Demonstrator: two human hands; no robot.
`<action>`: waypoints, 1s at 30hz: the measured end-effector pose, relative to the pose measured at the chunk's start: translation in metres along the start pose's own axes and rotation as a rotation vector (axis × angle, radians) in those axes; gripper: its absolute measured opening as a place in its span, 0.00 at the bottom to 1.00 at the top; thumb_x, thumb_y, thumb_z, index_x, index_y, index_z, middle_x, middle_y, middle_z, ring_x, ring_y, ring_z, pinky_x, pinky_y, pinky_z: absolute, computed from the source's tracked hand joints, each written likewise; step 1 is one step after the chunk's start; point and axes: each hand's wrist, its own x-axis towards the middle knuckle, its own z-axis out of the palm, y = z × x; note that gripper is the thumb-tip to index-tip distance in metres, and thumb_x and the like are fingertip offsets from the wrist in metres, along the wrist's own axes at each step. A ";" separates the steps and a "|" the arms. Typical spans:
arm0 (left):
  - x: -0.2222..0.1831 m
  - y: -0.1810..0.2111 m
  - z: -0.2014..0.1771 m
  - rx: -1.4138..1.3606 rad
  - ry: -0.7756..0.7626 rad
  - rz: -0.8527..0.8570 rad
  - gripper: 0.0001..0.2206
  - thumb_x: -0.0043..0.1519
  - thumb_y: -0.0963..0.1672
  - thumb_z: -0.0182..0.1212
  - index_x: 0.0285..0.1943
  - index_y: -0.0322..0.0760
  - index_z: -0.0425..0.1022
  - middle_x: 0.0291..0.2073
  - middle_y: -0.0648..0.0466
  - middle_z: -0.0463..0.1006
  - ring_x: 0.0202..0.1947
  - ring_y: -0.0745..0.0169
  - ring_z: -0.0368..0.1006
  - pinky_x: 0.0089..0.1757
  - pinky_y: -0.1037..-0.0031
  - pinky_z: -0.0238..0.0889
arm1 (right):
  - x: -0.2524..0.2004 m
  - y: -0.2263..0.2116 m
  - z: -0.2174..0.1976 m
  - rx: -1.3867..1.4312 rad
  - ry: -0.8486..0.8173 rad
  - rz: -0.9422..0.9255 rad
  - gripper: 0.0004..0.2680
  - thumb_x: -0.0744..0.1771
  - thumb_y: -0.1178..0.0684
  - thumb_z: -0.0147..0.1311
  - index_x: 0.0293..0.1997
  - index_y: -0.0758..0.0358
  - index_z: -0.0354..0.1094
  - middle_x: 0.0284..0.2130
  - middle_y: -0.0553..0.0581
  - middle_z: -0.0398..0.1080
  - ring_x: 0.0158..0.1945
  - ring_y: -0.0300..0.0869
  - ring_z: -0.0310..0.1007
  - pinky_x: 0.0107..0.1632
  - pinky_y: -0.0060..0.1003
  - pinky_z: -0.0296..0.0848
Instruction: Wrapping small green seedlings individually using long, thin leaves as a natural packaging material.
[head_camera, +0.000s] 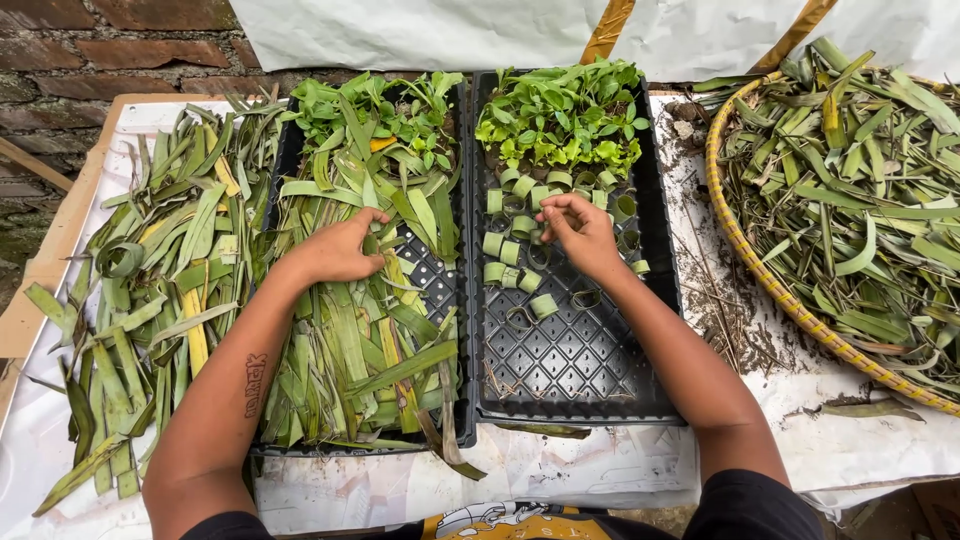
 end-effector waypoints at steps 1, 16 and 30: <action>0.018 -0.014 0.009 0.001 0.000 -0.003 0.30 0.59 0.38 0.59 0.73 0.26 0.58 0.53 0.28 0.76 0.36 0.45 0.79 0.53 0.45 0.67 | 0.000 0.000 0.000 0.003 -0.001 0.000 0.05 0.71 0.60 0.52 0.51 0.69 0.72 0.33 0.61 0.77 0.29 0.41 0.79 0.37 0.36 0.81; 0.054 -0.022 0.044 0.089 0.231 0.096 0.33 0.57 0.42 0.72 0.73 0.34 0.63 0.53 0.43 0.79 0.54 0.46 0.76 0.58 0.50 0.66 | -0.002 0.008 -0.002 -0.052 -0.038 -0.032 0.07 0.73 0.62 0.44 0.52 0.71 0.70 0.35 0.63 0.76 0.30 0.43 0.79 0.39 0.40 0.80; 0.019 0.002 0.058 0.082 0.128 0.395 0.25 0.62 0.40 0.63 0.70 0.40 0.63 0.43 0.45 0.84 0.47 0.40 0.79 0.49 0.52 0.70 | -0.014 -0.019 0.004 -0.419 -0.169 -0.108 0.04 0.69 0.56 0.53 0.46 0.55 0.74 0.14 0.51 0.60 0.22 0.38 0.61 0.31 0.32 0.64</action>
